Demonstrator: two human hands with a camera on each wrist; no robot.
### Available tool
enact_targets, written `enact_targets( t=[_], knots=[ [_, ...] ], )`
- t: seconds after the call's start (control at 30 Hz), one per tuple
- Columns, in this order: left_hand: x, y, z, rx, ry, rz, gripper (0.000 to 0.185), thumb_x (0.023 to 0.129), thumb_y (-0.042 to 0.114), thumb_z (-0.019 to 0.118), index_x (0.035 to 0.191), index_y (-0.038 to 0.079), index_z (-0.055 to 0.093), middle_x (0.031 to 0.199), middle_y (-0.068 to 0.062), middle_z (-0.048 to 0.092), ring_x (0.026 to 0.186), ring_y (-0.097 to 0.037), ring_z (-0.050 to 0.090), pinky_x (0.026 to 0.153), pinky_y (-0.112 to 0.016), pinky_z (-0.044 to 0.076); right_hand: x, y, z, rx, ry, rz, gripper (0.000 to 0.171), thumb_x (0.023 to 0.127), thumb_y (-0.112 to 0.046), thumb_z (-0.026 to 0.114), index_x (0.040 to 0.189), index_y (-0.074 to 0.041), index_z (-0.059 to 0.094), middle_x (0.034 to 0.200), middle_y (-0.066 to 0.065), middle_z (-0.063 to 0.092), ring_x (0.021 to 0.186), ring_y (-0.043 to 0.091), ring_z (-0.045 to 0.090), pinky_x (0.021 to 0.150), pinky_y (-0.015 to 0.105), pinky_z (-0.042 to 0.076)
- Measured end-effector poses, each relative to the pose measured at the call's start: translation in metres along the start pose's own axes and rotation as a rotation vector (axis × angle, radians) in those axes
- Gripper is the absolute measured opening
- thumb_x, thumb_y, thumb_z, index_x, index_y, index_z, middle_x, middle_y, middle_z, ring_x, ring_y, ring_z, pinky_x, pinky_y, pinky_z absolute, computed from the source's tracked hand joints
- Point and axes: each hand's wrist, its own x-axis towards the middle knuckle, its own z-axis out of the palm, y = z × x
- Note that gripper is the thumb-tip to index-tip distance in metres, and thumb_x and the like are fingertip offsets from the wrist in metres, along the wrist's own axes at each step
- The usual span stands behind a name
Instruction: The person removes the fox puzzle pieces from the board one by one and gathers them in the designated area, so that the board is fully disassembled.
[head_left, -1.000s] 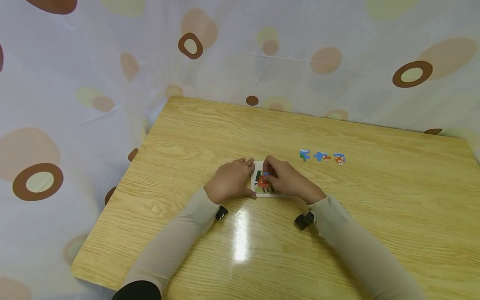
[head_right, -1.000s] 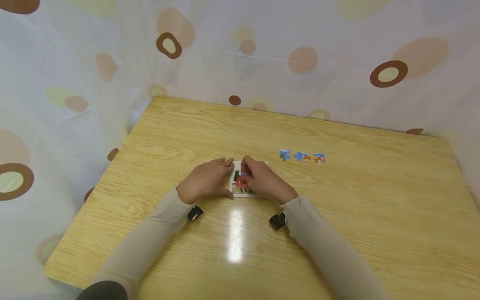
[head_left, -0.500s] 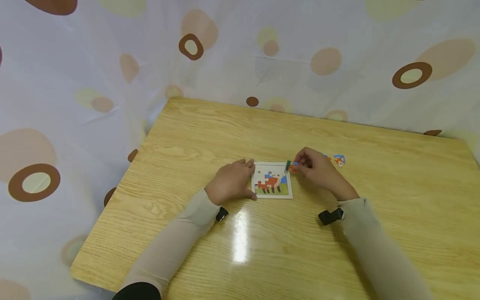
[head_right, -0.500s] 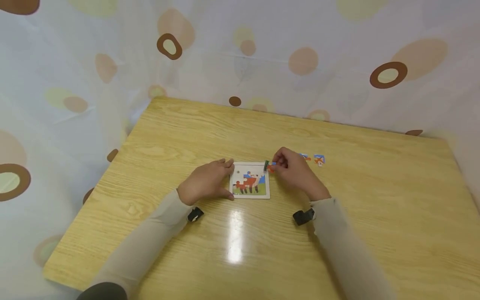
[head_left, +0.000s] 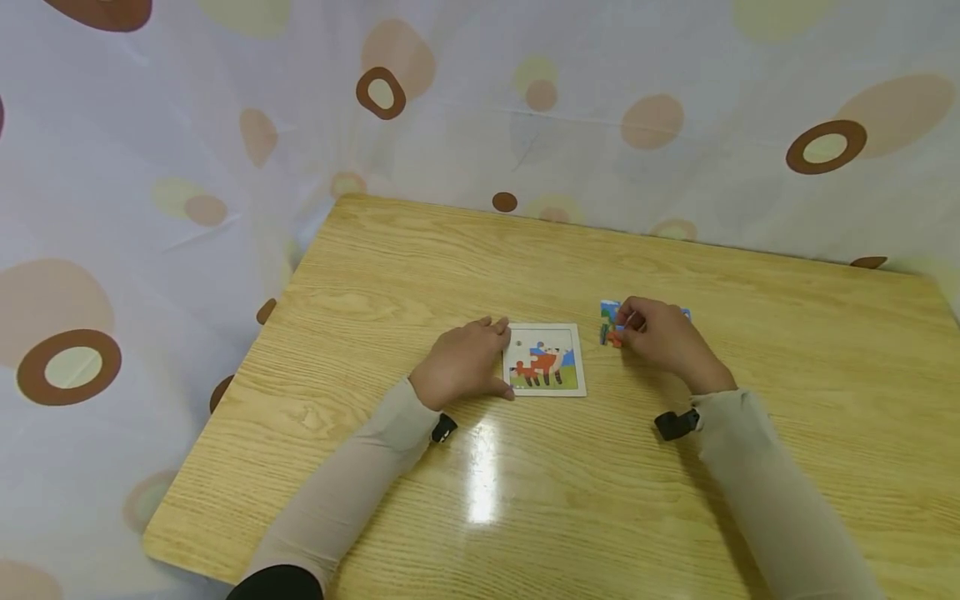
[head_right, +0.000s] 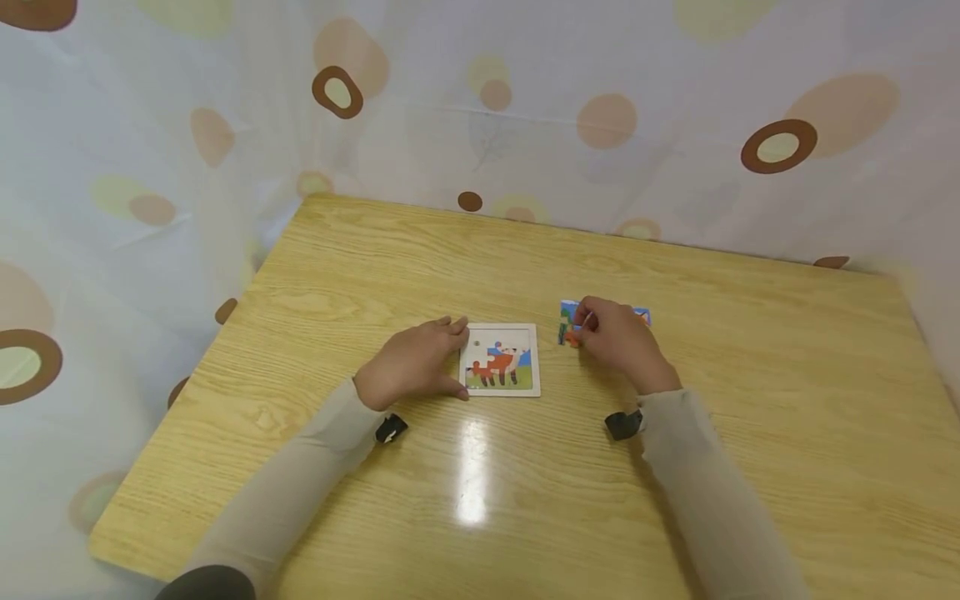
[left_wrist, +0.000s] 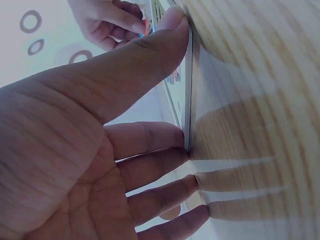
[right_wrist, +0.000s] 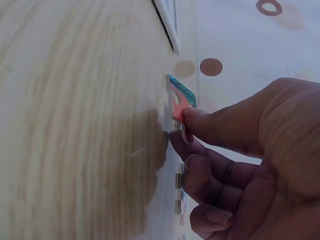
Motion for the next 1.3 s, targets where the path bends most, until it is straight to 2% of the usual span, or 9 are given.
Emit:
enact_targets(
  t=[0.23, 0.4, 0.6, 0.83, 1.3],
  knots=[
    [0.000, -0.001, 0.000, -0.001, 0.012, 0.009, 0.100, 0.081, 0.058, 0.083, 0.156, 0.005, 0.045, 0.164, -0.008, 0.035, 0.151, -0.031, 0.035, 0.108, -0.046, 0.047, -0.003, -0.006, 0.003, -0.061, 0.037, 0.022, 0.009, 0.101, -0.008, 0.064, 0.109, -0.003, 0.064, 0.103, 0.019, 0.070, 0.087, 0.031, 0.066, 0.071, 0.045, 0.051],
    [0.000, -0.001, 0.001, -0.002, 0.008, 0.008, 0.099, 0.082, 0.058, 0.083, 0.156, 0.005, 0.044, 0.165, -0.008, 0.034, 0.151, -0.031, 0.034, 0.110, -0.046, 0.046, -0.004, -0.008, 0.006, -0.067, 0.045, 0.028, 0.008, 0.100, -0.008, 0.066, 0.104, -0.002, 0.065, 0.097, 0.016, 0.067, 0.084, 0.030, 0.062, 0.071, 0.044, 0.049],
    [-0.001, -0.001, 0.000, 0.000, 0.008, 0.006, 0.099, 0.081, 0.058, 0.083, 0.155, 0.004, 0.045, 0.164, -0.009, 0.034, 0.151, -0.031, 0.035, 0.109, -0.046, 0.046, -0.003, -0.007, 0.011, -0.039, 0.041, -0.002, 0.005, 0.099, -0.002, 0.067, 0.100, 0.001, 0.063, 0.096, 0.017, 0.063, 0.088, 0.033, 0.059, 0.077, 0.046, 0.049],
    [-0.003, -0.001, -0.001, 0.000, 0.007, 0.003, 0.099, 0.082, 0.058, 0.083, 0.156, 0.004, 0.044, 0.164, -0.009, 0.034, 0.151, -0.030, 0.035, 0.109, -0.045, 0.047, -0.002, -0.008, 0.012, -0.045, 0.037, -0.049, 0.004, 0.098, 0.001, 0.067, 0.101, 0.002, 0.064, 0.095, 0.017, 0.063, 0.086, 0.031, 0.058, 0.076, 0.046, 0.049],
    [-0.001, -0.001, -0.001, 0.002, 0.017, 0.016, 0.098, 0.082, 0.057, 0.083, 0.155, 0.004, 0.046, 0.164, -0.009, 0.035, 0.150, -0.031, 0.036, 0.110, -0.045, 0.045, -0.001, -0.007, 0.009, -0.050, 0.027, -0.074, 0.008, 0.098, 0.008, 0.060, 0.101, 0.003, 0.066, 0.096, 0.019, 0.062, 0.086, 0.032, 0.057, 0.075, 0.047, 0.049]
  ],
)
